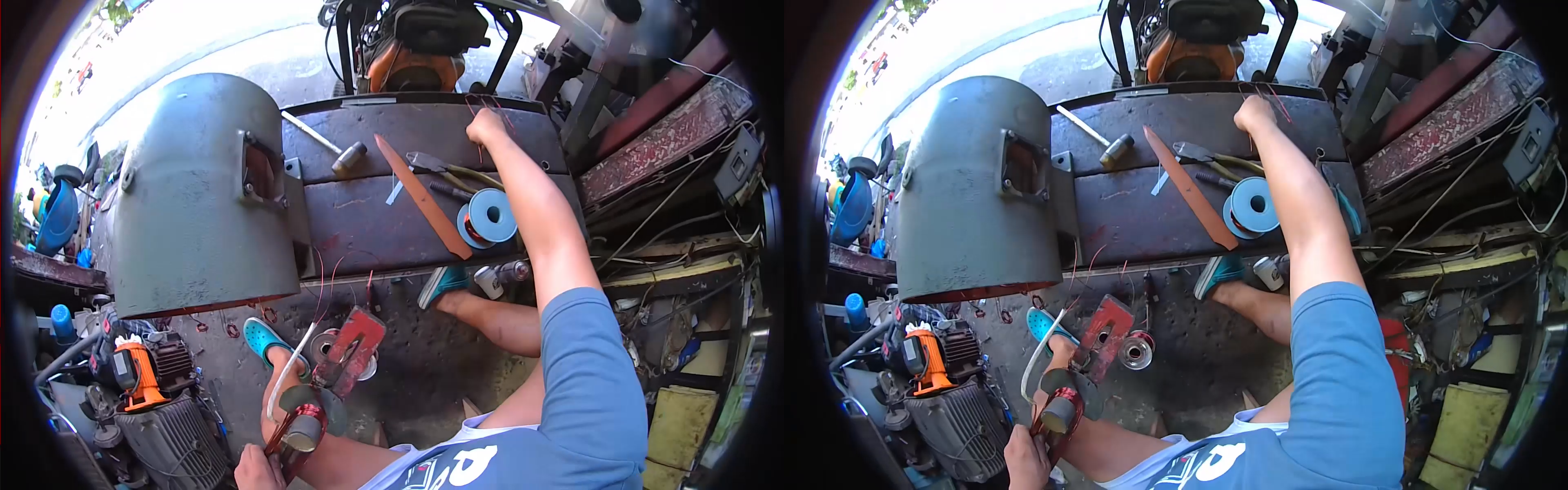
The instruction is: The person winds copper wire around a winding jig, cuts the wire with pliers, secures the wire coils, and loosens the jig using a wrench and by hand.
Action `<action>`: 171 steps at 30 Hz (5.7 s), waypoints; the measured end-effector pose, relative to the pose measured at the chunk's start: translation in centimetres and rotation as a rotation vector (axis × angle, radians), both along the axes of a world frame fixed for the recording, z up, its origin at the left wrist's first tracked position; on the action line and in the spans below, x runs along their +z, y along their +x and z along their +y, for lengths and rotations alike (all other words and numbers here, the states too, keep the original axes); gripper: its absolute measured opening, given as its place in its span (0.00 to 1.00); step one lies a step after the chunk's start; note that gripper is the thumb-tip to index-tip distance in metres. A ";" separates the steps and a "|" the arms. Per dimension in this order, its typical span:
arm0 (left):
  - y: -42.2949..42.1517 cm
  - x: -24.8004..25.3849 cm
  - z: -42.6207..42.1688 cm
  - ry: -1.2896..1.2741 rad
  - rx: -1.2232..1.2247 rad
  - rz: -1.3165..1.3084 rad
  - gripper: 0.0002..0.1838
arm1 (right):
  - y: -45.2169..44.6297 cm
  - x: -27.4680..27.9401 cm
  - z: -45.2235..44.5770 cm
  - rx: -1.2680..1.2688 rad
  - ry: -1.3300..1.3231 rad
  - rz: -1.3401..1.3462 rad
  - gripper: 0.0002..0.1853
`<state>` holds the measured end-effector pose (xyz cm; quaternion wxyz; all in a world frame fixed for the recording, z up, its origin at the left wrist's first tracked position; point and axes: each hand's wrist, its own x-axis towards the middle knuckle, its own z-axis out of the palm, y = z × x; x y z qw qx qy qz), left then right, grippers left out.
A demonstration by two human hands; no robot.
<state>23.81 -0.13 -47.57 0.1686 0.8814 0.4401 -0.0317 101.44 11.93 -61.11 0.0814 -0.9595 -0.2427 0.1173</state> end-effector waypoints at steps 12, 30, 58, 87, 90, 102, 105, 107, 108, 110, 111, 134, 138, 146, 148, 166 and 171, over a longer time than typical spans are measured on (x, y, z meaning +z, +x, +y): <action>-0.1 0.4 0.1 -0.019 -0.010 0.004 0.10 | -1.5 1.5 0.8 0.011 -0.087 0.002 0.21; -1.7 0.5 -1.8 0.147 -0.095 0.039 0.08 | -24.4 16.8 -8.9 0.345 1.099 0.773 0.11; -1.8 -1.8 -3.4 0.488 -0.332 -0.023 0.10 | -56.8 13.8 -12.0 1.555 0.117 0.727 0.17; -0.4 -0.8 -2.5 0.245 -0.321 -0.032 0.15 | -56.5 12.2 -9.7 1.390 -0.316 0.891 0.14; -0.5 -0.8 -2.5 0.242 -0.323 -0.060 0.14 | -55.6 13.7 -9.4 1.448 -0.420 0.773 0.16; -0.7 -1.7 -3.2 0.418 -0.357 -0.035 0.12 | -54.8 14.2 -10.9 1.630 -0.472 0.535 0.20; -0.9 -2.1 -3.7 0.512 -0.376 -0.010 0.12 | -54.4 13.6 -10.8 1.654 -0.386 0.612 0.16; -0.9 -2.0 -4.1 0.577 -0.380 0.017 0.12 | -54.2 13.0 -11.0 1.627 -0.303 0.656 0.12; -0.9 -2.0 -4.2 0.591 -0.384 0.019 0.12 | -54.3 13.0 -11.2 1.599 -0.241 0.670 0.12; -1.0 -2.1 -4.4 0.620 -0.389 0.021 0.13 | -54.4 13.3 -11.6 1.543 -0.122 0.693 0.12; -1.0 -2.0 -4.4 0.607 -0.391 0.006 0.13 | -54.5 13.8 -12.0 1.530 -0.079 0.700 0.11; 0.4 -0.6 -3.9 0.369 -0.142 -0.159 0.12 | -55.5 12.0 -16.9 1.367 0.521 0.533 0.07; 0.2 -1.1 -3.6 0.304 -0.145 -0.239 0.13 | -55.7 12.6 -16.4 1.329 0.409 0.642 0.10; -0.2 -1.3 -3.3 0.313 -0.218 -0.316 0.13 | -56.3 11.2 -13.9 1.326 0.202 0.714 0.17; -0.2 -1.6 -3.3 0.312 -0.222 -0.366 0.12 | -56.6 11.3 -13.2 1.280 0.097 0.801 0.18; -0.2 -0.8 -3.0 0.193 -0.174 -0.426 0.14 | -56.9 10.0 -11.8 1.165 -0.033 1.017 0.19; -0.5 -1.0 -2.9 0.158 -0.150 -0.430 0.15 | -56.8 11.4 -11.6 1.169 -0.126 1.030 0.18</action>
